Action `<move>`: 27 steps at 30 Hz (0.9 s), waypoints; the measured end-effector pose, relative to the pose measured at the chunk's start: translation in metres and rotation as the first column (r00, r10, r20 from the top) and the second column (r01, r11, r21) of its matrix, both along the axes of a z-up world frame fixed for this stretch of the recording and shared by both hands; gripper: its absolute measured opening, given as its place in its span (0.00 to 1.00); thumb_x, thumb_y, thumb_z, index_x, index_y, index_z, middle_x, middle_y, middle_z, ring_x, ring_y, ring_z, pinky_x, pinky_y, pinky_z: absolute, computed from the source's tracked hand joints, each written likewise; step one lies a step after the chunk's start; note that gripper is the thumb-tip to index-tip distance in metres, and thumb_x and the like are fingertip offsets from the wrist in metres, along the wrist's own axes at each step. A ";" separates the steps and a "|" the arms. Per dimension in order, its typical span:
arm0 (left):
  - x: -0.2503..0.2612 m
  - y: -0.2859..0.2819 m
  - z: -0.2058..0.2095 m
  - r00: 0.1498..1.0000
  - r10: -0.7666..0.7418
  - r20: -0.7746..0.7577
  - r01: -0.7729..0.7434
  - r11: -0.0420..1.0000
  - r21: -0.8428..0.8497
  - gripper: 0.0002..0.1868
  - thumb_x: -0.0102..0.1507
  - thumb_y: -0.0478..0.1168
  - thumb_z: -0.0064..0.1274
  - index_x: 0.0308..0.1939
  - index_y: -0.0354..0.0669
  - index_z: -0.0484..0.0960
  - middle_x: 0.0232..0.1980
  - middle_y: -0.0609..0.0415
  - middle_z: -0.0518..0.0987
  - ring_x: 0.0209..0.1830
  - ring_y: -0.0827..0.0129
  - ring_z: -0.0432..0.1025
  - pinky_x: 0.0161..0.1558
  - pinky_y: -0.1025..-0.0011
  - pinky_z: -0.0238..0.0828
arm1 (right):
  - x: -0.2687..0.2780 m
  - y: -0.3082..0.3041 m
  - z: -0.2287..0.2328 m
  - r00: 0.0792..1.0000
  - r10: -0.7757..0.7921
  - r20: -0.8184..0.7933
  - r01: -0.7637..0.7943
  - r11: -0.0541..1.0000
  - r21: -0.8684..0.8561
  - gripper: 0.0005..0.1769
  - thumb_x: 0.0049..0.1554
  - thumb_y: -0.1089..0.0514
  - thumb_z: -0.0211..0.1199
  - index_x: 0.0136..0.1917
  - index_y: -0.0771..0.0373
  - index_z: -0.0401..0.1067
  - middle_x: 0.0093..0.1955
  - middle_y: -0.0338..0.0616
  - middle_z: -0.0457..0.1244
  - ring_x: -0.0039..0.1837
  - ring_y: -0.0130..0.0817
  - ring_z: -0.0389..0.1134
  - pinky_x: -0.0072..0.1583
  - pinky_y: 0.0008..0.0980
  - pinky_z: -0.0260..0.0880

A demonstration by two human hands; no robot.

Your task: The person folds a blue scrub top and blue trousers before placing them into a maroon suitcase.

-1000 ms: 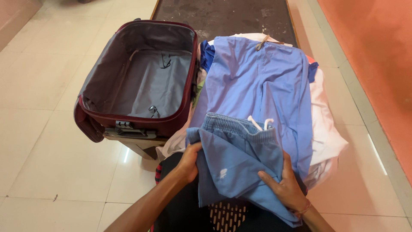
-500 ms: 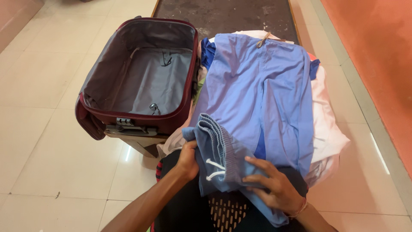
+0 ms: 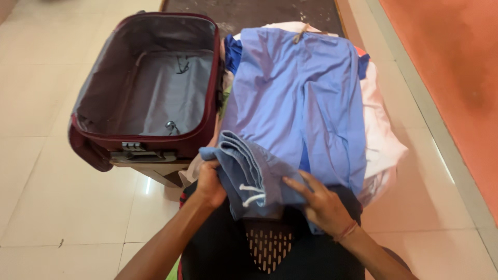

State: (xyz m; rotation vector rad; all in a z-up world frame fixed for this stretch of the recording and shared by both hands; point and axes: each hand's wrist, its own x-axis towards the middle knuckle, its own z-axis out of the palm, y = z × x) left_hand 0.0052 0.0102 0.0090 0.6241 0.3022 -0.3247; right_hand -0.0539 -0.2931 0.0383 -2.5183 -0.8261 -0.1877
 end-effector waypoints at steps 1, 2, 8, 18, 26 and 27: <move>0.002 0.003 -0.001 1.000 0.008 0.006 -0.008 1.000 0.004 0.17 0.66 0.39 0.40 0.53 0.36 0.78 0.55 0.45 0.81 0.54 0.56 0.76 0.61 0.56 0.72 | -0.001 0.000 0.008 1.000 -0.010 0.016 0.009 1.000 0.028 0.51 0.40 0.77 0.57 0.74 0.44 0.61 0.73 0.54 0.58 0.62 0.54 0.70 0.53 0.37 0.76; 0.004 0.005 -0.002 1.000 0.019 0.014 -0.019 1.000 0.010 0.17 0.66 0.39 0.39 0.53 0.36 0.78 0.55 0.46 0.81 0.55 0.57 0.76 0.62 0.56 0.72 | -0.002 0.001 0.015 0.999 -0.018 0.034 0.016 0.998 0.056 0.50 0.39 0.77 0.55 0.73 0.45 0.63 0.72 0.54 0.60 0.64 0.54 0.70 0.54 0.37 0.76; 0.007 0.008 -0.003 0.997 0.042 0.064 -0.046 0.998 0.051 0.17 0.65 0.38 0.40 0.54 0.37 0.78 0.55 0.47 0.81 0.55 0.58 0.76 0.61 0.57 0.71 | -0.003 0.004 0.023 0.994 -0.112 0.000 0.110 0.979 0.172 0.49 0.38 0.79 0.50 0.70 0.46 0.69 0.70 0.52 0.64 0.68 0.48 0.68 0.63 0.36 0.73; 0.064 0.000 0.040 0.999 -0.038 -0.002 0.038 0.999 0.014 0.15 0.63 0.39 0.42 0.49 0.42 0.80 0.52 0.46 0.82 0.51 0.55 0.77 0.59 0.52 0.75 | 0.015 -0.016 0.017 0.874 0.028 -0.485 0.281 0.786 0.551 0.38 0.49 0.79 0.54 0.71 0.58 0.69 0.72 0.42 0.64 0.76 0.38 0.60 0.69 0.31 0.65; 0.163 -0.007 0.043 0.994 -0.105 -0.024 0.108 0.970 0.217 0.18 0.61 0.37 0.45 0.52 0.36 0.81 0.52 0.41 0.84 0.51 0.51 0.79 0.60 0.52 0.76 | 0.081 -0.023 -0.001 0.828 0.108 -0.550 0.361 0.648 0.671 0.34 0.53 0.76 0.60 0.71 0.59 0.65 0.74 0.44 0.58 0.79 0.37 0.54 0.65 0.33 0.65; 0.173 -0.008 0.038 0.996 -0.085 -0.031 0.090 0.968 0.234 0.18 0.61 0.37 0.45 0.53 0.36 0.81 0.52 0.42 0.84 0.52 0.51 0.79 0.60 0.52 0.76 | 0.090 -0.025 -0.008 0.806 0.104 -0.583 0.406 0.619 0.672 0.34 0.53 0.75 0.61 0.72 0.59 0.65 0.73 0.46 0.59 0.77 0.38 0.56 0.66 0.32 0.66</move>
